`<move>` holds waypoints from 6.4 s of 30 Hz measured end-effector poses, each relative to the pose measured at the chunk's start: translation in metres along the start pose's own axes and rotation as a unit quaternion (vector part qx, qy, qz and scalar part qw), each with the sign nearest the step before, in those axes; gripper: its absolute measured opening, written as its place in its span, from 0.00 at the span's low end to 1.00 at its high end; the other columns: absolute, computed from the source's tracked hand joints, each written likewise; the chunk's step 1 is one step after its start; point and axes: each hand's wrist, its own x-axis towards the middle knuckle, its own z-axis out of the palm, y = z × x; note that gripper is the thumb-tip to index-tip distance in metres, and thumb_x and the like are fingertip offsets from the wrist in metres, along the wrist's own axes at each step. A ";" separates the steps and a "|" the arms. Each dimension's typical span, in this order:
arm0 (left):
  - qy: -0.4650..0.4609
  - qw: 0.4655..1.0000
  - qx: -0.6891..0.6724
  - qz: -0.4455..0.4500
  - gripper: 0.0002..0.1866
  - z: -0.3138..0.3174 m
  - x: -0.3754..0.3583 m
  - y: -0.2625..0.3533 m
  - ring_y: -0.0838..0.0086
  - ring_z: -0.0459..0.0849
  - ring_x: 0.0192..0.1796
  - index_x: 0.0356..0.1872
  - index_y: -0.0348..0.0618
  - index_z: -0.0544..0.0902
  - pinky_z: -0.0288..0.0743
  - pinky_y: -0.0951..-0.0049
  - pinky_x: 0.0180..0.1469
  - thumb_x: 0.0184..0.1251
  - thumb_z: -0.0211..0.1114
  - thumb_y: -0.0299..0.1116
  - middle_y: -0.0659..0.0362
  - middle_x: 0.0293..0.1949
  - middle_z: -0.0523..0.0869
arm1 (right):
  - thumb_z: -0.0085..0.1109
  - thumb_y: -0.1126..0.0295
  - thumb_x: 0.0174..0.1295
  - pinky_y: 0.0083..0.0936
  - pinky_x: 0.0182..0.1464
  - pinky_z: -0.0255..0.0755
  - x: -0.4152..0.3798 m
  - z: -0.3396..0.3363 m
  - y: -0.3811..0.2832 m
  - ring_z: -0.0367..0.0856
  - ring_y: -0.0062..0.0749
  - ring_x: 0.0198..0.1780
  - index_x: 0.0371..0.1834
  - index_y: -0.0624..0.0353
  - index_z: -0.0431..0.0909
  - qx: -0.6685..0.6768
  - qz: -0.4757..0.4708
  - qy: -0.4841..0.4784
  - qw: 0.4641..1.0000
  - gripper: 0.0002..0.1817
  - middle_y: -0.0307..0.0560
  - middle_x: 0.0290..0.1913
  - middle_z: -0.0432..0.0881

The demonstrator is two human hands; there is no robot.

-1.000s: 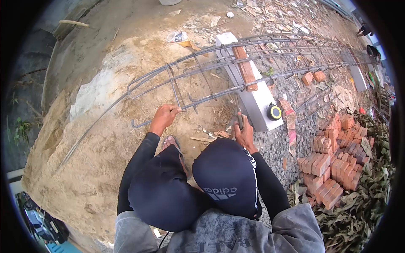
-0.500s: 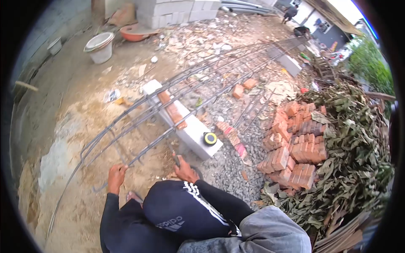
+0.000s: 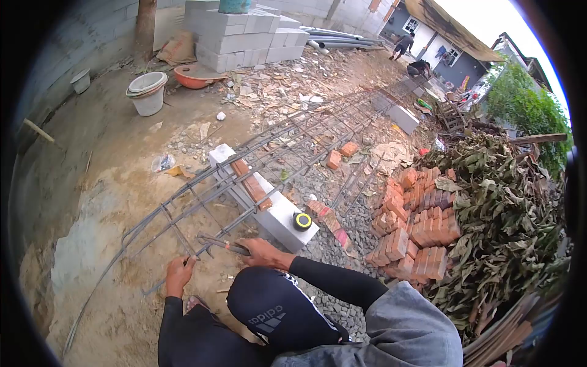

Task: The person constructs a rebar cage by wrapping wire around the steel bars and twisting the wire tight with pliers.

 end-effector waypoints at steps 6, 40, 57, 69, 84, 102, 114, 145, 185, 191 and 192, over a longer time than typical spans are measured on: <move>0.094 0.994 0.020 0.052 0.16 0.039 0.004 -0.023 0.46 0.87 0.39 0.37 0.46 0.90 0.76 0.46 0.44 0.66 0.70 0.48 0.46 0.33 0.89 | 0.63 0.64 0.60 0.51 0.53 0.79 0.066 -0.037 -0.135 0.85 0.65 0.48 0.65 0.64 0.76 -0.190 -0.061 -0.170 0.965 0.29 0.70 0.44 0.86; 0.226 0.974 -0.010 0.025 0.06 0.043 -0.011 -0.001 0.57 0.90 0.35 0.26 0.45 0.88 0.73 0.53 0.43 0.60 0.65 0.30 0.50 0.28 0.89 | 0.64 0.75 0.62 0.46 0.40 0.82 0.293 0.210 -0.344 0.89 0.54 0.35 0.58 0.59 0.83 -0.457 -0.629 -0.266 0.570 0.19 0.54 0.36 0.88; 0.193 0.981 -0.021 0.003 0.08 0.044 -0.007 0.002 0.59 0.89 0.35 0.25 0.45 0.88 0.71 0.55 0.45 0.62 0.63 0.29 0.51 0.29 0.89 | 0.62 0.75 0.63 0.43 0.41 0.82 0.262 0.205 -0.426 0.90 0.45 0.40 0.67 0.38 0.80 -0.521 -0.500 -0.302 0.622 0.28 0.48 0.33 0.88; 0.162 0.982 -0.086 -0.037 0.20 0.019 -0.010 0.004 0.55 0.90 0.36 0.50 0.29 0.78 0.72 0.54 0.44 0.57 0.69 0.27 0.48 0.29 0.89 | 0.57 0.68 0.71 0.44 0.40 0.81 0.271 0.194 -0.365 0.90 0.41 0.37 0.65 0.41 0.81 -0.620 -0.473 -0.316 0.541 0.20 0.45 0.34 0.89; 0.004 0.999 -0.022 0.034 0.33 -0.005 -0.010 -0.028 0.44 0.86 0.54 0.67 0.33 0.76 0.78 0.49 0.58 0.63 0.74 0.40 0.38 0.49 0.88 | 0.59 0.72 0.71 0.27 0.41 0.74 0.037 -0.112 -0.231 0.78 0.24 0.35 0.67 0.61 0.73 -0.009 -0.094 0.111 0.989 0.21 0.41 0.35 0.79; -0.152 0.984 -0.054 -0.072 0.24 -0.014 0.029 -0.014 0.78 0.79 0.28 0.38 0.36 0.91 0.73 0.71 0.33 0.71 0.69 0.52 0.58 0.28 0.88 | 0.62 0.50 0.66 0.53 0.55 0.75 -0.325 0.154 0.106 0.85 0.65 0.51 0.61 0.68 0.74 -0.027 0.524 0.037 0.851 0.32 0.70 0.46 0.86; -0.147 0.983 -0.058 -0.094 0.22 -0.019 0.025 -0.002 0.77 0.82 0.29 0.35 0.36 0.91 0.75 0.72 0.35 0.70 0.71 0.50 0.59 0.28 0.89 | 0.68 0.56 0.63 0.34 0.29 0.72 -0.135 0.141 0.287 0.81 0.35 0.26 0.35 0.68 0.86 0.325 0.493 0.305 0.747 0.20 0.50 0.29 0.86; -0.110 0.978 -0.154 -0.087 0.17 -0.006 0.026 -0.026 0.77 0.84 0.24 0.31 0.34 0.91 0.77 0.73 0.30 0.65 0.74 0.41 0.57 0.26 0.91 | 0.42 0.43 0.81 0.24 0.19 0.59 -0.153 -0.033 0.091 0.58 0.18 0.17 0.47 0.51 0.71 0.473 0.321 0.550 0.609 0.22 0.28 0.21 0.61; -0.094 0.958 -0.270 -0.028 0.25 -0.021 0.004 -0.010 0.66 0.85 0.49 0.56 0.33 0.86 0.79 0.67 0.51 0.74 0.65 0.48 0.50 0.49 0.89 | 0.44 0.50 0.82 0.56 0.41 0.74 0.057 -0.006 -0.062 0.84 0.65 0.36 0.44 0.67 0.79 0.023 -0.035 0.077 0.996 0.26 0.67 0.30 0.83; -0.098 0.927 -0.354 -0.072 0.30 -0.020 0.005 -0.016 0.67 0.84 0.46 0.60 0.34 0.86 0.75 0.66 0.57 0.84 0.48 0.52 0.52 0.54 0.88 | 0.48 0.50 0.79 0.60 0.45 0.78 0.078 0.064 -0.060 0.85 0.70 0.39 0.42 0.69 0.82 -0.085 -0.036 -0.128 0.987 0.28 0.68 0.34 0.85; -0.101 0.932 -0.339 -0.075 0.30 -0.017 0.006 -0.021 0.68 0.84 0.44 0.60 0.34 0.86 0.74 0.65 0.57 0.85 0.47 0.52 0.52 0.54 0.88 | 0.50 0.50 0.79 0.60 0.45 0.78 0.075 0.063 -0.062 0.85 0.71 0.39 0.43 0.69 0.82 -0.103 -0.029 -0.136 0.985 0.27 0.68 0.33 0.85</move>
